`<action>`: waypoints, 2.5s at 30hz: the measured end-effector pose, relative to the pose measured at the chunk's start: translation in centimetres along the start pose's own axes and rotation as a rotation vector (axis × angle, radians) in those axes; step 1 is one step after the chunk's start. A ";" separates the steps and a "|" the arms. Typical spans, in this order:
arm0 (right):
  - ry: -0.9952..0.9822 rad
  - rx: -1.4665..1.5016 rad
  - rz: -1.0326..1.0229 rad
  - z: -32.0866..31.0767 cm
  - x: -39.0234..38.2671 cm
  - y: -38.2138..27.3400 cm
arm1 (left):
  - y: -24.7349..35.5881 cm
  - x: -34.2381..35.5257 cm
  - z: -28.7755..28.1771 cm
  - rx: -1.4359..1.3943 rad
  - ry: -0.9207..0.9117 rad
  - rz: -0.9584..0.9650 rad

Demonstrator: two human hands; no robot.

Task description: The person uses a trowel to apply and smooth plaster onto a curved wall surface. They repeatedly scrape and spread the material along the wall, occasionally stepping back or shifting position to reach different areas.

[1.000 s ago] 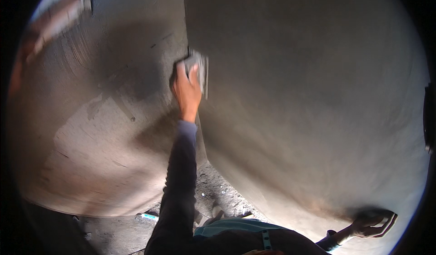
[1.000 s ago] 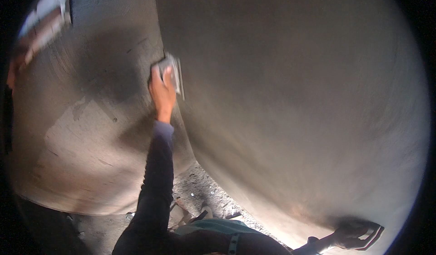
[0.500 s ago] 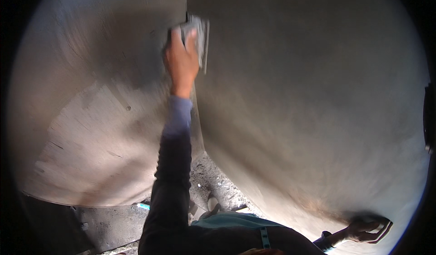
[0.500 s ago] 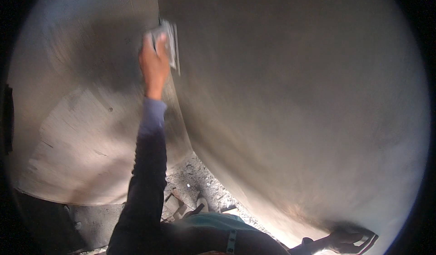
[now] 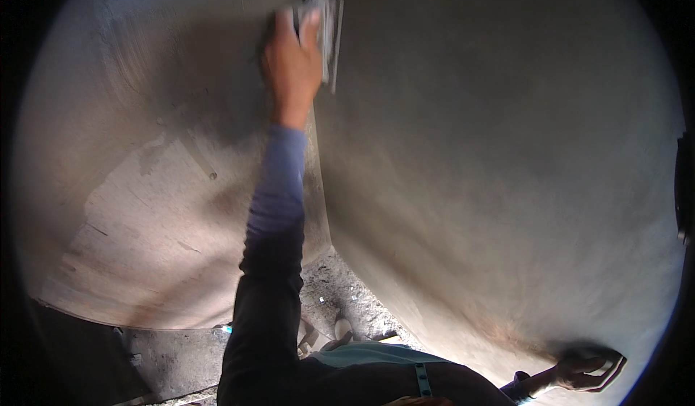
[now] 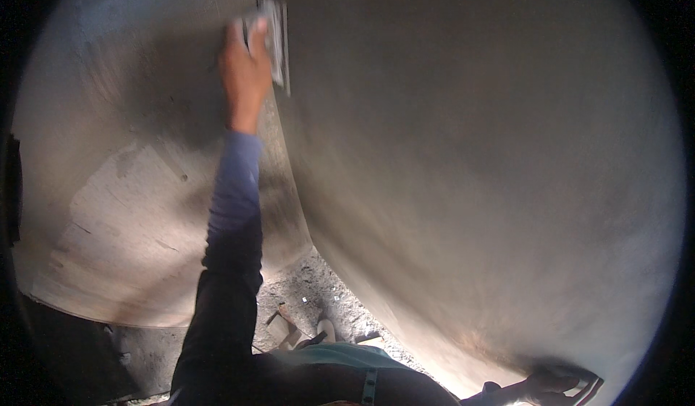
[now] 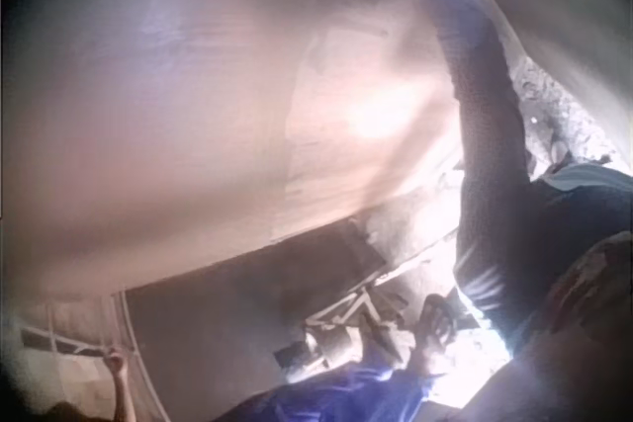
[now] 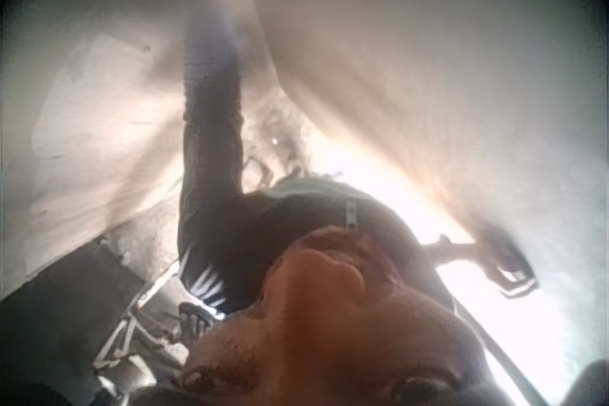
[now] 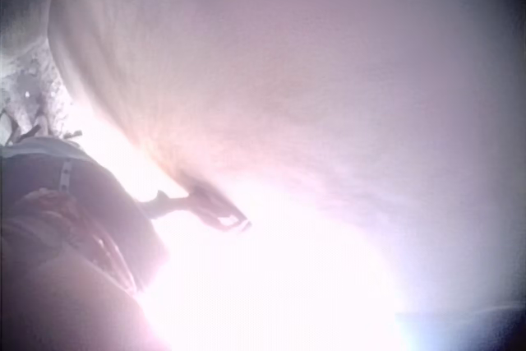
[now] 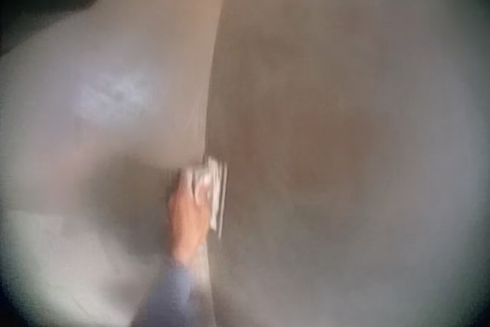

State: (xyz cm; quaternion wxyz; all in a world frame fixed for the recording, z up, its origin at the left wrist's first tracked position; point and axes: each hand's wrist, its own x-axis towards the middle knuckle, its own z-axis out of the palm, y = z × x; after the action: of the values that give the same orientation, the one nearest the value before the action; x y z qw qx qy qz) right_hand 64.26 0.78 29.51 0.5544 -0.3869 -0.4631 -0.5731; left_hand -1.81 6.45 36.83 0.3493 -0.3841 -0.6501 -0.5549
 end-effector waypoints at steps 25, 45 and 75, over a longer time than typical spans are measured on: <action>0.034 -0.043 -0.091 0.1 0.7 1.2 | -5.7 -18.0 1.4 -0.138 -0.155 -0.329; 0.034 -0.004 -0.048 0.3 -0.2 0.8 | -10.4 -28.3 1.2 -0.233 -0.091 -0.267; 0.047 0.002 -0.045 0.2 0.0 0.5 | -5.1 -23.3 1.6 -0.247 -0.122 -0.198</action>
State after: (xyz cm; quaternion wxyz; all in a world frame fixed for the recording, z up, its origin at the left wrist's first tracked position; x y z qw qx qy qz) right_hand 64.69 0.96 29.63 0.5523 -0.3623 -0.4592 -0.5941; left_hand 4.35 4.96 13.78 0.2031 -0.3910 -0.6317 -0.6378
